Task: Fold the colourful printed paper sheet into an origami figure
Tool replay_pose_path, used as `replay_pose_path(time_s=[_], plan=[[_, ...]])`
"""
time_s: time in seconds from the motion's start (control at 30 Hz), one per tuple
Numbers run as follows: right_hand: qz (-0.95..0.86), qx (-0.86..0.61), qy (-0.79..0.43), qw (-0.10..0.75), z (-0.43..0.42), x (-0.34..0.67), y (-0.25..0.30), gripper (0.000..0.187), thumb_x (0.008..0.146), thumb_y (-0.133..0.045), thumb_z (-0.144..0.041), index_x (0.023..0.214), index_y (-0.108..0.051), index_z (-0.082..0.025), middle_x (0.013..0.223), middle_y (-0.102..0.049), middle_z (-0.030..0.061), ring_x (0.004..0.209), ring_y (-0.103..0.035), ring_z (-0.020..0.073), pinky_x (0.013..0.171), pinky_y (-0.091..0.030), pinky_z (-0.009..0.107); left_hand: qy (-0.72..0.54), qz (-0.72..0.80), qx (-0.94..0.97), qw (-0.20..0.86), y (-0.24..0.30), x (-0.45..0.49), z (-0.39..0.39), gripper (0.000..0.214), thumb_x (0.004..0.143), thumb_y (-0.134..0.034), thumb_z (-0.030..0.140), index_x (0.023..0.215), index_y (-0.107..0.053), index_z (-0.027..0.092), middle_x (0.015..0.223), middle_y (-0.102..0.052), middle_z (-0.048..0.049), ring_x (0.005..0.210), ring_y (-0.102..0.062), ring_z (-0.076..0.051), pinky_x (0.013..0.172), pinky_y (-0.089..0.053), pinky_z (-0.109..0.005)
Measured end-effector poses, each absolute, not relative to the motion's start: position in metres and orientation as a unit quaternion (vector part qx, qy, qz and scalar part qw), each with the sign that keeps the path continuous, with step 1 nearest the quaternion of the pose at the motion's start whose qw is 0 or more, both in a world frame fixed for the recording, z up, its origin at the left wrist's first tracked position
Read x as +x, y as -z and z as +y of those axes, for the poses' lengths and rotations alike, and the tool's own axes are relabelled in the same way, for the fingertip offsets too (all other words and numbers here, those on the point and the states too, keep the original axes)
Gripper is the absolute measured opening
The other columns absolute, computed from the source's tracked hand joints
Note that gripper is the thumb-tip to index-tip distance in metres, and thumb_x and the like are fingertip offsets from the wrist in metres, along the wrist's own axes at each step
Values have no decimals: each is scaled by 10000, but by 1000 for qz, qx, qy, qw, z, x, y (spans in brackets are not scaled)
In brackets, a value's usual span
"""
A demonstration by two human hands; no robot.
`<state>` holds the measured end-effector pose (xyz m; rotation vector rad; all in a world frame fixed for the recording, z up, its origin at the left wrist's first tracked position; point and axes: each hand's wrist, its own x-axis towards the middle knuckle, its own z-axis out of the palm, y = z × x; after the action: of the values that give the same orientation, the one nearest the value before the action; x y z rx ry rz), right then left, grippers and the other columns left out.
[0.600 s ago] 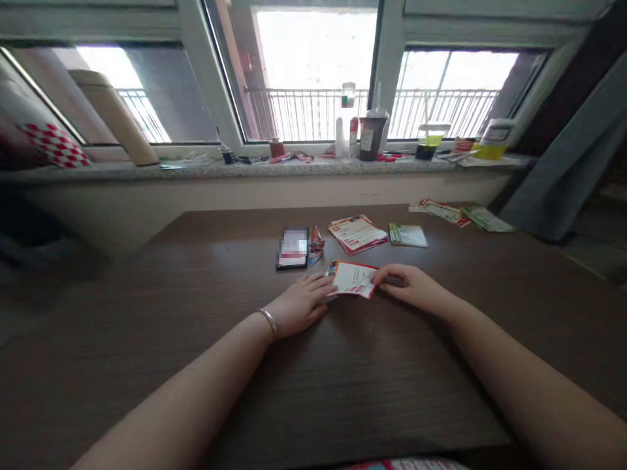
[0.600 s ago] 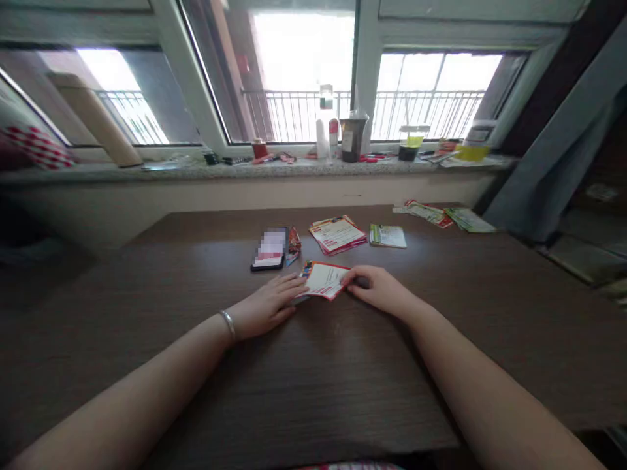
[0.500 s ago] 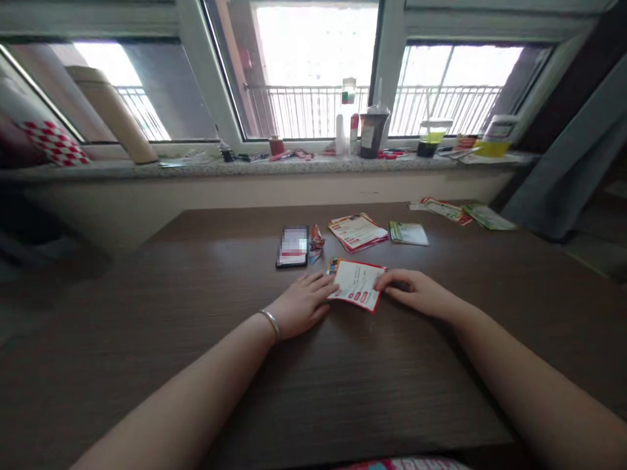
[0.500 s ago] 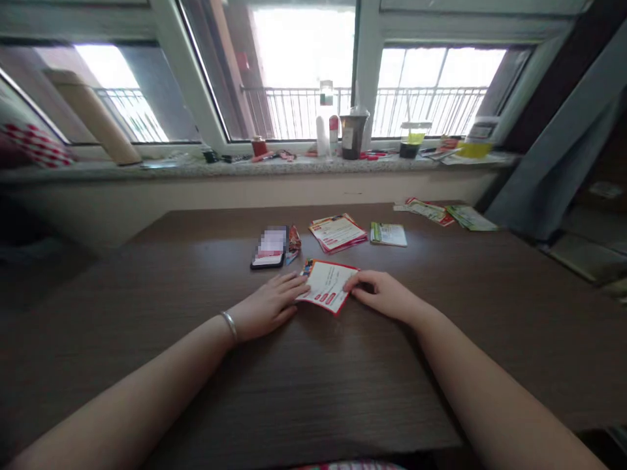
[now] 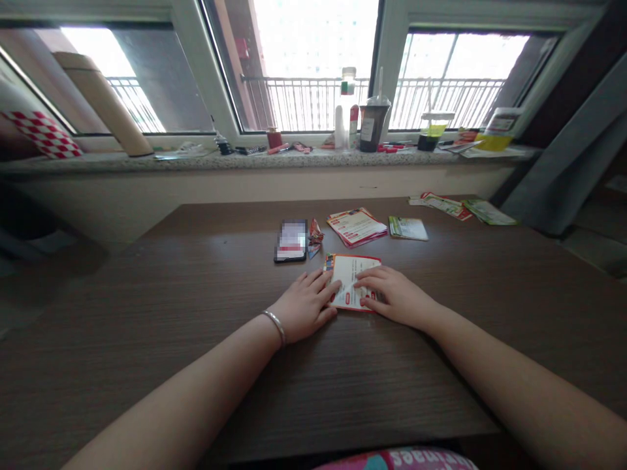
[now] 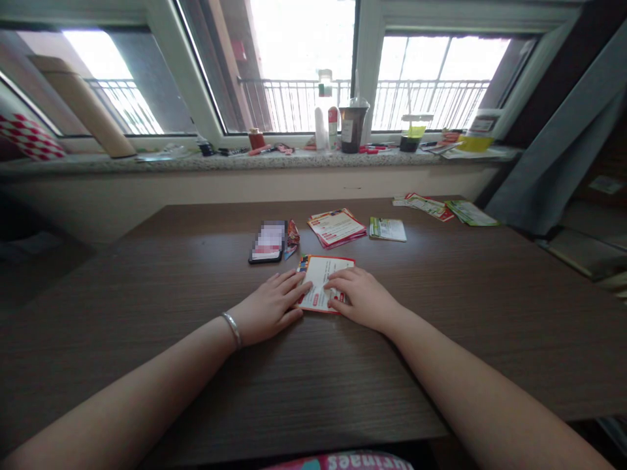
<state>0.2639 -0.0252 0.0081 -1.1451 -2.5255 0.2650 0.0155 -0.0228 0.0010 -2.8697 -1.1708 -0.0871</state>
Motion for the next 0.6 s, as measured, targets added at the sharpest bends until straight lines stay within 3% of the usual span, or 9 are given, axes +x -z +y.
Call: replay_pose_path(time_s=[0.17,0.27,0.37,0.5,0.6], plan=[[-906,-384,-79,161,-25,264,-4,461,769,-654,-421,1185,-614,-226,1308,-554,91,1216,-474,266,1047,-357,470,37,-355,-934,17,-8,16,-26,532,923,-380,514,1373,-404,231,1376,-433,-115,1299,-370,-290,1075,-300,-442],[-912,-372,-79,151,-23,265,-3,406,811,-615,-339,1200,-606,-225,1314,-555,86,1234,-466,245,1066,-345,453,61,-329,-942,25,-12,17,-26,469,931,-382,495,1324,-472,255,1262,-511,-90,1310,-346,-287,1097,-273,-454],[-919,-359,-76,142,-22,266,-3,369,841,-570,-285,1205,-601,-231,1320,-556,65,1247,-458,234,1081,-331,453,74,-314,-946,25,-15,18,-26,412,927,-416,465,1271,-528,267,1117,-560,-73,1231,-424,-268,1091,-288,-463],[-918,-364,-64,146,-23,265,-4,302,871,-516,-238,1147,-637,-252,1309,-569,38,1257,-449,240,1076,-329,478,62,-309,-949,5,-18,20,-27,329,922,-458,365,1220,-566,276,1031,-558,-70,1006,-543,-217,932,-448,-394],[-906,-388,-53,160,-23,264,-4,261,854,-550,-260,1088,-665,-246,1268,-597,52,1235,-468,249,1052,-358,475,66,-306,-950,-13,-18,21,-28,315,912,-481,323,1210,-569,267,1073,-558,-76,955,-560,-196,864,-480,-351]])
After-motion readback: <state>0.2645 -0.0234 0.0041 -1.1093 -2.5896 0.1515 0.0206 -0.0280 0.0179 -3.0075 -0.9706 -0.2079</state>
